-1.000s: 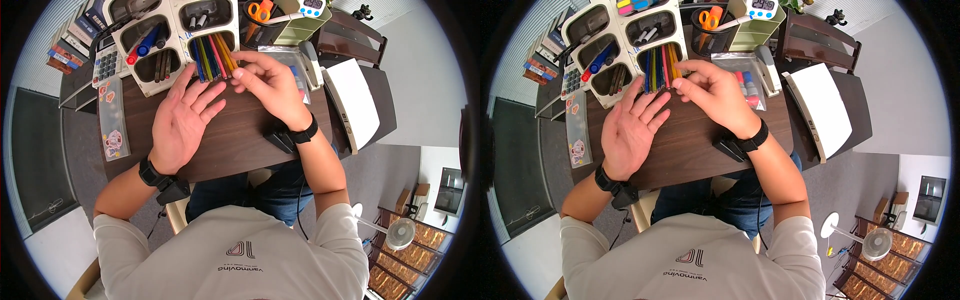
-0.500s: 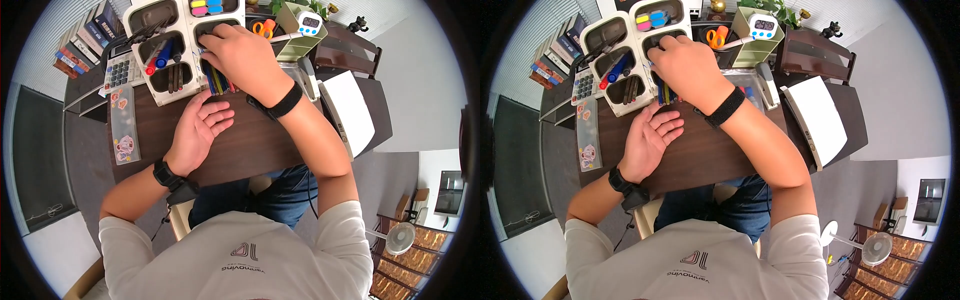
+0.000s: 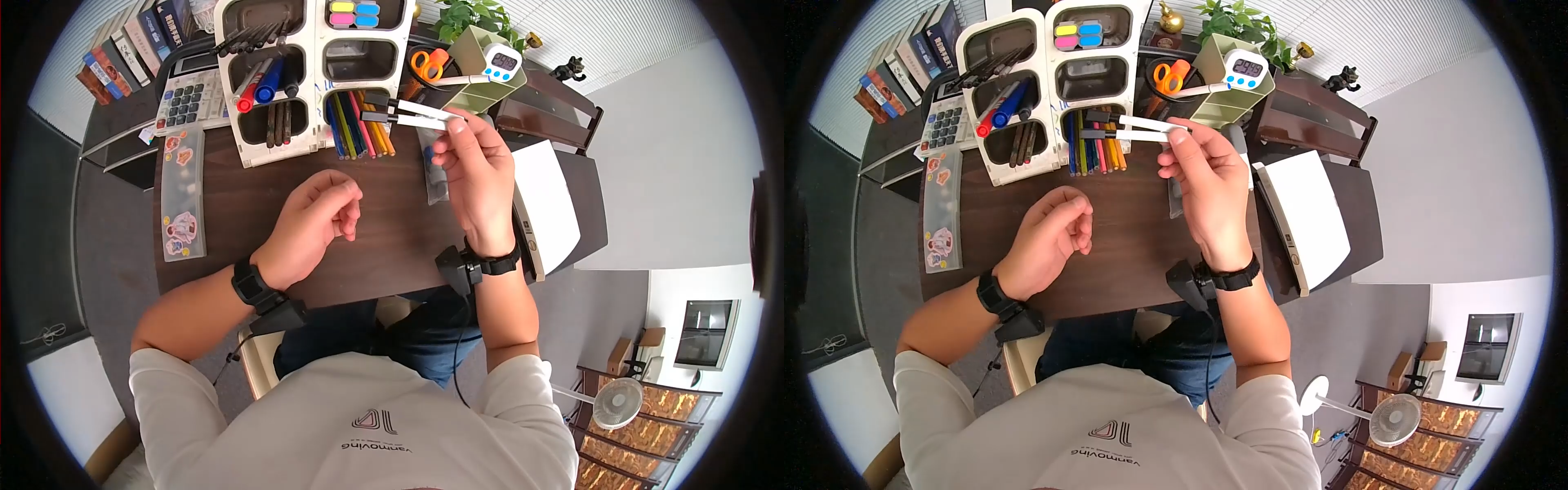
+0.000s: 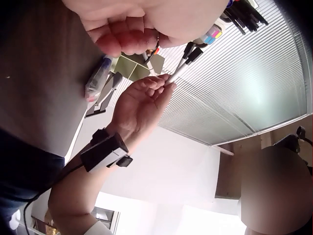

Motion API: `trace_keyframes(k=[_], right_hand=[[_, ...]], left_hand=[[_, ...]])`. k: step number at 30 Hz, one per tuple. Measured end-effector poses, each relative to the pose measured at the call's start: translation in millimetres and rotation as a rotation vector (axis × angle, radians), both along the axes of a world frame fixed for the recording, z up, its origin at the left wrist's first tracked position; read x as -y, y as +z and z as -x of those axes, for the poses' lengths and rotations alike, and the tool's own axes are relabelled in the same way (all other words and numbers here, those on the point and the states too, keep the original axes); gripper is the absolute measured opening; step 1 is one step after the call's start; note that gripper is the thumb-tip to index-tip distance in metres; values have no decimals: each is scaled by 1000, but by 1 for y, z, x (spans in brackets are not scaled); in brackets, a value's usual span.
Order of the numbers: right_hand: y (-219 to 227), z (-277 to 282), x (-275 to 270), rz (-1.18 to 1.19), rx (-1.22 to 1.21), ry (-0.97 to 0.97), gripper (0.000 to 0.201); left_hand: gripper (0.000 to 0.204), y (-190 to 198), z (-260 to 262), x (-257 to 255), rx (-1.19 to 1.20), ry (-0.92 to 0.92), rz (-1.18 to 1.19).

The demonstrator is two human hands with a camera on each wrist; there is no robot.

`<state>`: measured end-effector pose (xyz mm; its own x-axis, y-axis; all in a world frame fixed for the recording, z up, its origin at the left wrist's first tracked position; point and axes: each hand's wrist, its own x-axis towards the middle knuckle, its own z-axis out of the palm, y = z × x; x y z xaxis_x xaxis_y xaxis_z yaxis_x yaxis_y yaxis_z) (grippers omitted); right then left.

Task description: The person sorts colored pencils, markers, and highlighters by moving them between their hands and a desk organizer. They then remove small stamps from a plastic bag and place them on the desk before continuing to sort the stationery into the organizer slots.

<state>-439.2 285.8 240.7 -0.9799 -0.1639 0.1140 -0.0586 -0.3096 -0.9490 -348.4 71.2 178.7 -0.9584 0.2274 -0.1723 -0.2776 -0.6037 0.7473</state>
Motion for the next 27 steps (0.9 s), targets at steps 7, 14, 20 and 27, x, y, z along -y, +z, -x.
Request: trace_keyframes(k=[7, 14, 20, 27], right_hand=[[20, 35, 43, -192, -215, -195, 32], [17, 18, 67, -464, -292, -42, 37], [1, 9, 32, -559, -197, -17, 36], [-6, 14, 40, -411, 90, 520, 65]], left_hand=[[19, 6, 1, 0, -6, -42, 66], [28, 5, 2, 7, -2, -50, 6], [33, 3, 1, 2, 2, 241, -43], [39, 5, 4, 1, -58, 338, 13]])
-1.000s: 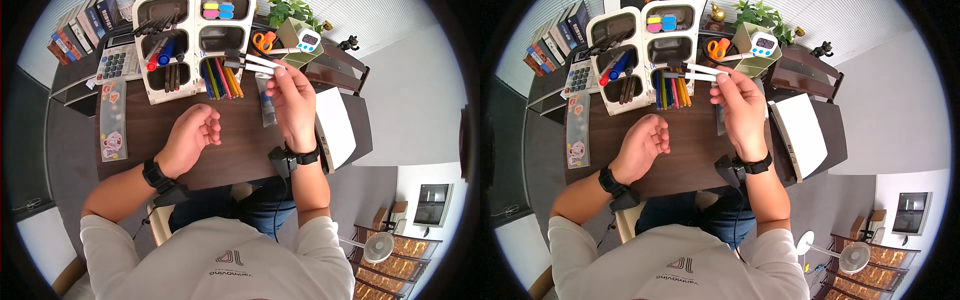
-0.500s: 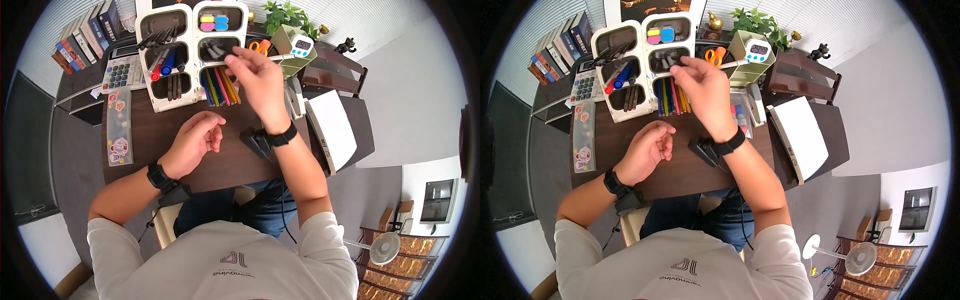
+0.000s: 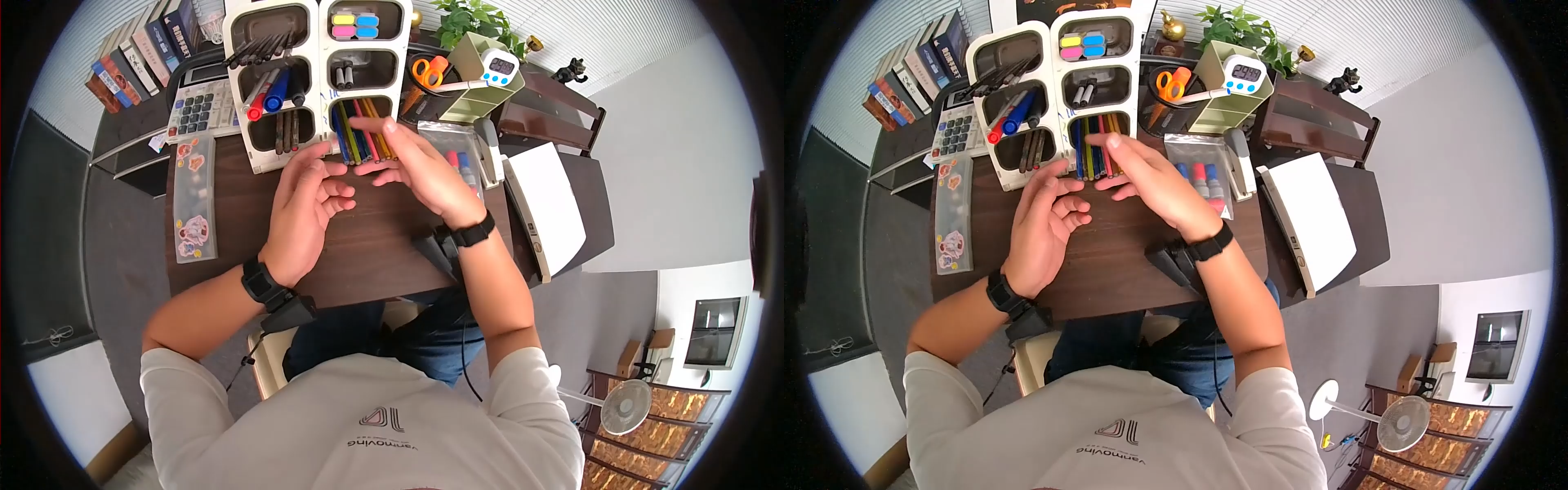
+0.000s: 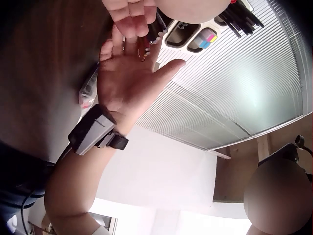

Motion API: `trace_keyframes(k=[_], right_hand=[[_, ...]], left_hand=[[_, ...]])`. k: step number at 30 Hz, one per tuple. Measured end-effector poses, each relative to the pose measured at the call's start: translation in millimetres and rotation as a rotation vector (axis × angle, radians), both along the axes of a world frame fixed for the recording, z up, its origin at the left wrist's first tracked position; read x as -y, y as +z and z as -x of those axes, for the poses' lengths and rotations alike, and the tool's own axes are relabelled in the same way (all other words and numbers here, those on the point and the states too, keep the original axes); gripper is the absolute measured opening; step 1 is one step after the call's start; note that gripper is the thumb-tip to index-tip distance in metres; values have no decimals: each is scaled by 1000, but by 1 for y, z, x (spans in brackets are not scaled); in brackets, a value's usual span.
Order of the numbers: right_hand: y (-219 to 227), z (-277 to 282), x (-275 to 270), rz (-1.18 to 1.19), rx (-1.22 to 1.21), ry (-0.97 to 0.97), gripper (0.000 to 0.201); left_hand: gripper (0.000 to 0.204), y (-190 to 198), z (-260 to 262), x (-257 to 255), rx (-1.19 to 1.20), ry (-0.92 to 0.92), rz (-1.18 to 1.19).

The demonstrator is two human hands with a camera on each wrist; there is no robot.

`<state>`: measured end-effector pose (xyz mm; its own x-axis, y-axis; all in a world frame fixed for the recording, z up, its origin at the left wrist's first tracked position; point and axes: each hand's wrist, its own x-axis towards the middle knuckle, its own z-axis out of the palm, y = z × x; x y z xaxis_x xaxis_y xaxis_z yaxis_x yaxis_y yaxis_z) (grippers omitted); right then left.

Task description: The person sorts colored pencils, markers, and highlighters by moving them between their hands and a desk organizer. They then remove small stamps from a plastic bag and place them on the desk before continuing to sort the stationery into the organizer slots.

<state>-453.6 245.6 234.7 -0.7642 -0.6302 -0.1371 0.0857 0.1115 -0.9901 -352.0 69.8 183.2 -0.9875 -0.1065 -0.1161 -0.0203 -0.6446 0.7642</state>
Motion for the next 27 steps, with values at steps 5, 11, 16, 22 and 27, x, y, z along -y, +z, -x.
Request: trace_keyframes(k=[5, 11, 16, 22, 27], right_hand=[[-17, 12, 16, 261, 291, 81, 56], [-15, -14, 13, 409, 408, -176, 30], [-24, -78, -13, 516, 363, -81, 26], [-52, -131, -23, 504, 437, 132, 26], [-34, -141, -32, 319, 222, 36, 23]], left_hand=[[41, 3, 3, 1, -39, -34, 15], [41, -26, 6, 23, -85, -163, 90], [54, -14, 5, 9, 24, -481, -130], [42, 3, -12, -8, 50, -645, -34], [28, 10, -8, 4, -254, -471, 211]])
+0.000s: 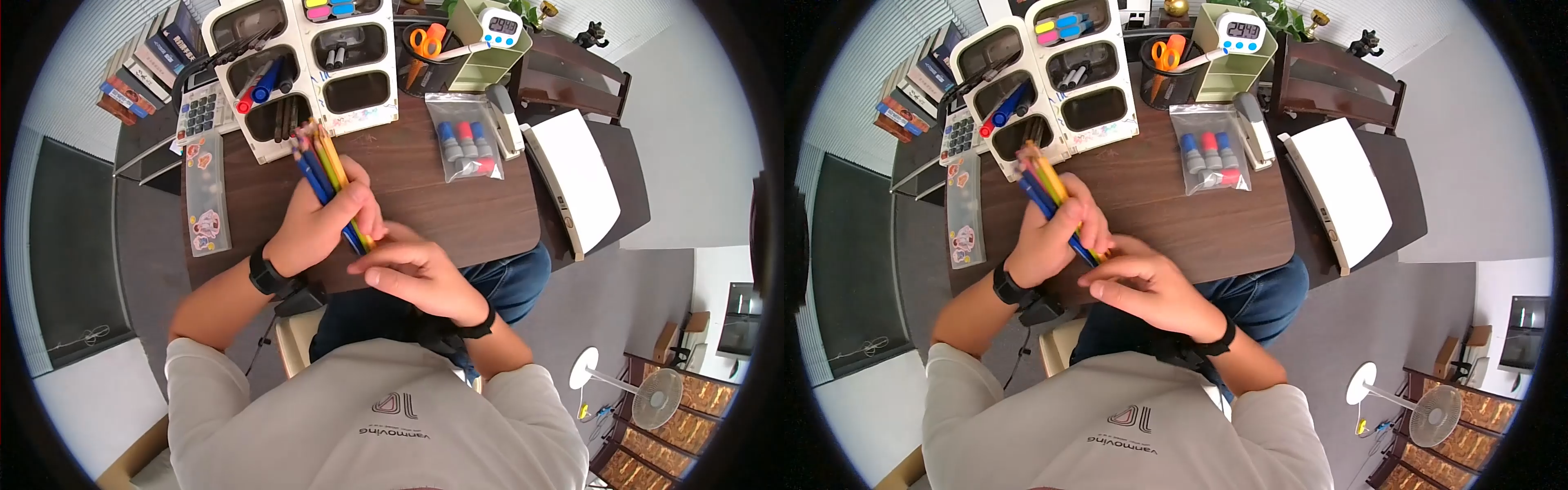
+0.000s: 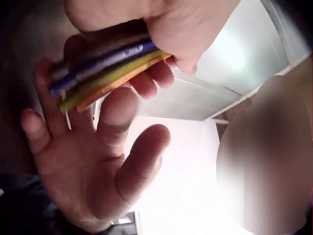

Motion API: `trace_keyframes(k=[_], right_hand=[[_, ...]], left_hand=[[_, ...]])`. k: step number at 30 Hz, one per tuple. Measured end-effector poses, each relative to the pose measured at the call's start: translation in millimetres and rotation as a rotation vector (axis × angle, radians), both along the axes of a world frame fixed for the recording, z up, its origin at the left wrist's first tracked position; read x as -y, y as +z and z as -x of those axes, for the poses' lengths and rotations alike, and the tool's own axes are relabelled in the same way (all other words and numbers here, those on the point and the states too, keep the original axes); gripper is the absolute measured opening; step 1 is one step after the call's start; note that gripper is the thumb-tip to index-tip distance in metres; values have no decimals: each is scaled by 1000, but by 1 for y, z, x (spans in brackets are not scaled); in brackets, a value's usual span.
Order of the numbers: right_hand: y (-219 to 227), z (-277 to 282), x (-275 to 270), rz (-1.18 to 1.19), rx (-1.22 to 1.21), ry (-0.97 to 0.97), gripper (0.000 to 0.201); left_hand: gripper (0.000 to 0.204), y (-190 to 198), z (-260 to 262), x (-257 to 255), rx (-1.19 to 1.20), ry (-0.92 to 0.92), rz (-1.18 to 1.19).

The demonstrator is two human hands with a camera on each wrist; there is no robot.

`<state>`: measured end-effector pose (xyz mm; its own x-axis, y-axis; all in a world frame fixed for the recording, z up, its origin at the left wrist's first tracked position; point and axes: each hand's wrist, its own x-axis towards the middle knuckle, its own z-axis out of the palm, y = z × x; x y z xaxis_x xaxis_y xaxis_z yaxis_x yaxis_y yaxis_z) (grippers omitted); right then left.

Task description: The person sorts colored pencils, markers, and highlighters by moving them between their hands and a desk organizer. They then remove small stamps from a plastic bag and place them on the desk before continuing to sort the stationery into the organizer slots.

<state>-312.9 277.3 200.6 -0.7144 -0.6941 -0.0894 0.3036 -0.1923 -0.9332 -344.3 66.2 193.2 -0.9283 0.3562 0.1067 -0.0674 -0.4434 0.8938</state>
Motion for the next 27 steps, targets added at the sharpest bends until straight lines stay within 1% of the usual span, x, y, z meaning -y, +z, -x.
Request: trace_keyframes(k=[1, 2, 3, 4, 5, 6, 7, 8, 9, 10, 11, 12, 13, 14, 15, 16, 18, 19, 20, 22, 23, 24, 25, 26, 27], right_hand=[[0, 5, -4, -161, -382, -118, 21], [2, 10, -7, -325, -763, -240, 18], [7, 14, -11, -407, -812, -280, 14], [9, 24, -14, -430, -898, -281, 14], [19, 32, -15, -430, -857, -244, 13], [27, 40, -15, -430, -816, -209, 13], [28, 51, -17, -502, -913, -174, 21], [35, 59, -18, -502, -913, -178, 21], [47, 66, -19, -613, -1010, -102, 26], [53, 74, -19, -722, -1105, -24, 30], [50, 83, -20, -749, -1150, 21, 40], [56, 89, -19, -744, -1147, 17, 40], [69, 93, -16, -802, -1103, 67, 42], [77, 95, -12, -858, -1057, 118, 45], [77, 96, -6, -725, -1038, 42, 52], [74, 97, -1, -722, -1036, 38, 52], [57, 99, 9, -596, -1119, -142, 54], [44, 99, 14, -564, -1072, -197, 49], [35, 100, 15, -563, -1064, -204, 49], [19, 100, 14, -427, -673, -169, 37], [9, 104, 14, -414, -657, -142, 27], [3, 105, 16, -417, -652, -146, 27], [-2, 105, 18, -266, -493, -141, 27], [-5, 105, 19, -114, -335, -135, 28], [-7, 107, 17, -96, -299, -80, 22]], left_hand=[[23, 4, -4, -3, -48, 110, 0], [23, 2, -4, -1, -46, 106, 11], [20, -4, -4, 2, -97, 164, 108], [21, -7, -4, 4, -149, 222, 202], [27, -3, -4, -2, -120, 275, 321], [27, -6, -2, -8, -118, 272, 323], [27, -11, 1, -14, -175, 319, 425], [27, -17, 3, -18, -233, 366, 527], [30, -20, 3, -19, -164, 331, 494], [30, -18, 4, -19, -168, 329, 498], [30, -16, 4, -19, -173, 331, 542], [32, -15, 3, -20, -175, 333, 588], [32, -14, 3, -23, -174, 331, 594], [35, -13, 3, -27, -156, 354, 488], [39, -13, 4, -29, -139, 375, 381], [39, -13, 2, -26, -139, 372, 385], [45, -15, -1, -16, -142, 335, 726], [47, -2, 1, -18, -43, 261, 733], [47, 4, 1, -19, -41, 253, 738], [49, 9, -1, -22, 48, 267, 826], [49, 13, 1, -22, 50, 256, 826], [48, 16, 4, -22, 105, 228, 796], [47, 19, 6, -21, 161, 200, 767], [47, 20, 7, -21, 163, 194, 769], [38, 21, 8, -20, 158, 175, 701]])
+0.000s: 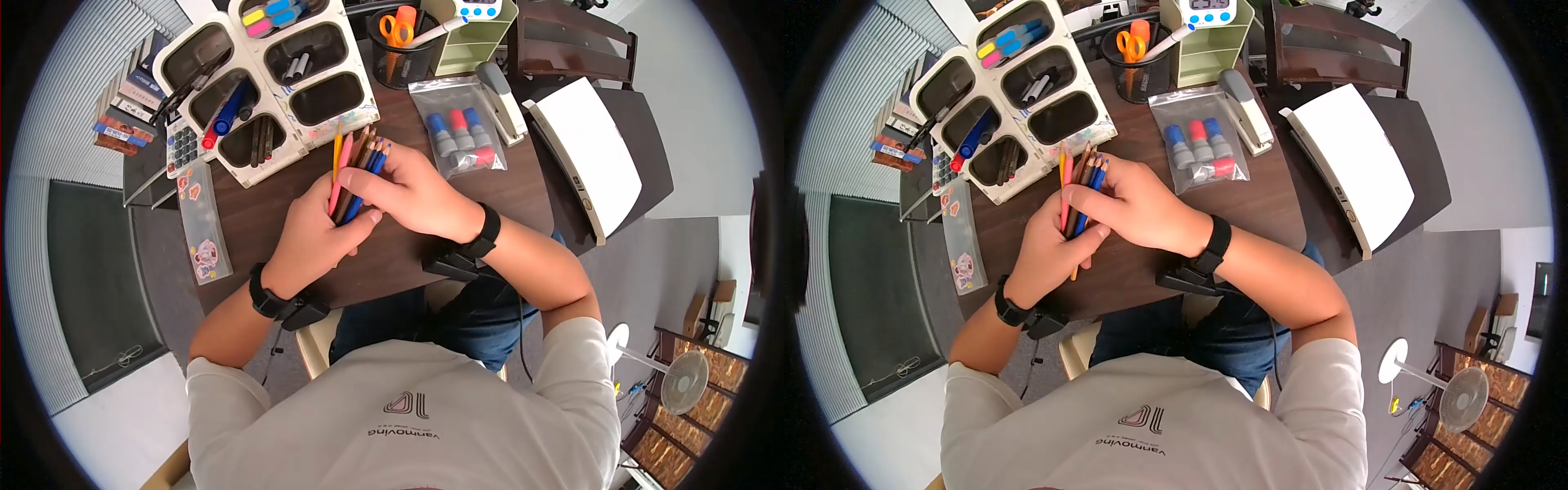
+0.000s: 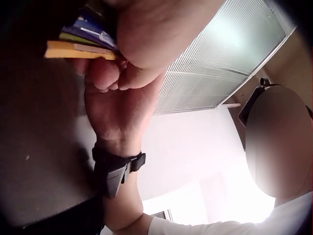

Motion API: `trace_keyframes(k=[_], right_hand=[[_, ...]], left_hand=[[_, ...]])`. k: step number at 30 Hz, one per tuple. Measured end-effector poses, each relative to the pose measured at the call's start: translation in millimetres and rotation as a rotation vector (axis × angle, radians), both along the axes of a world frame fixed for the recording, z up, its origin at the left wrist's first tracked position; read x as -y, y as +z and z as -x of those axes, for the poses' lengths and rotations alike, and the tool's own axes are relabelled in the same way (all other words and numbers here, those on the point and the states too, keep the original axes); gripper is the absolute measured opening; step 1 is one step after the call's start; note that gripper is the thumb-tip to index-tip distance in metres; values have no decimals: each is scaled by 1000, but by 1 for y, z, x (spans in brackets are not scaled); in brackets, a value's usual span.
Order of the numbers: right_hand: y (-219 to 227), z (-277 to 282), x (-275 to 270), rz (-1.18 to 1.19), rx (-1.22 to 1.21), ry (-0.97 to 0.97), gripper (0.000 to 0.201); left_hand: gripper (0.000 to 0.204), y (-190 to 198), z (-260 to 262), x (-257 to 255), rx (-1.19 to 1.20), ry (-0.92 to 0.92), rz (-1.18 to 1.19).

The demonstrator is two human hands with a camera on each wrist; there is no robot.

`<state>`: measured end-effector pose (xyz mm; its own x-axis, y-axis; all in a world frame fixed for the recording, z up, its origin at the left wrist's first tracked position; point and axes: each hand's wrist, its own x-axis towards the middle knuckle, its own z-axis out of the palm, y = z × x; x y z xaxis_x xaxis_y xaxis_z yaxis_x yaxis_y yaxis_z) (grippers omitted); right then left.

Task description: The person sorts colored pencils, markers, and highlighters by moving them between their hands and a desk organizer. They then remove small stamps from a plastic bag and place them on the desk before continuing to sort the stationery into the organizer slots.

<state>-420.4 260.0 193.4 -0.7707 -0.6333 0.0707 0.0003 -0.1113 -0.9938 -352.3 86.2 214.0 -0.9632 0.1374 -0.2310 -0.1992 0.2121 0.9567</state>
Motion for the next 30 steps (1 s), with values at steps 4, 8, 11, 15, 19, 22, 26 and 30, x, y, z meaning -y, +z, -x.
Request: trace_keyframes(k=[4, 8, 11, 15, 19, 22, 26, 30], right_hand=[[-2, 5, -5, 78, 195, 118, 25], [-8, 6, -3, 94, 193, 103, 27], [-2, 4, 0, 94, 166, 82, 22], [-8, 7, 2, 122, 192, 84, 23], [-3, 8, 1, 115, 196, 76, 31], [-9, 3, 1, 111, 101, -52, 41], [-11, -36, -11, 126, 83, -256, 61], [-9, -78, -26, -189, -482, -417, 57]], left_hand=[[28, -9, 4, 12, 14, -69, -195], [37, -10, 8, 25, 116, -141, -229], [28, -9, 7, 24, 214, -107, -316], [31, -8, 3, 24, 352, -134, -419], [33, -12, -2, 20, 403, -78, -553], [35, -15, -4, 15, 373, -26, -687], [39, -27, -5, 12, 326, 61, -769], [40, -26, -9, 6, 358, 112, -874]])
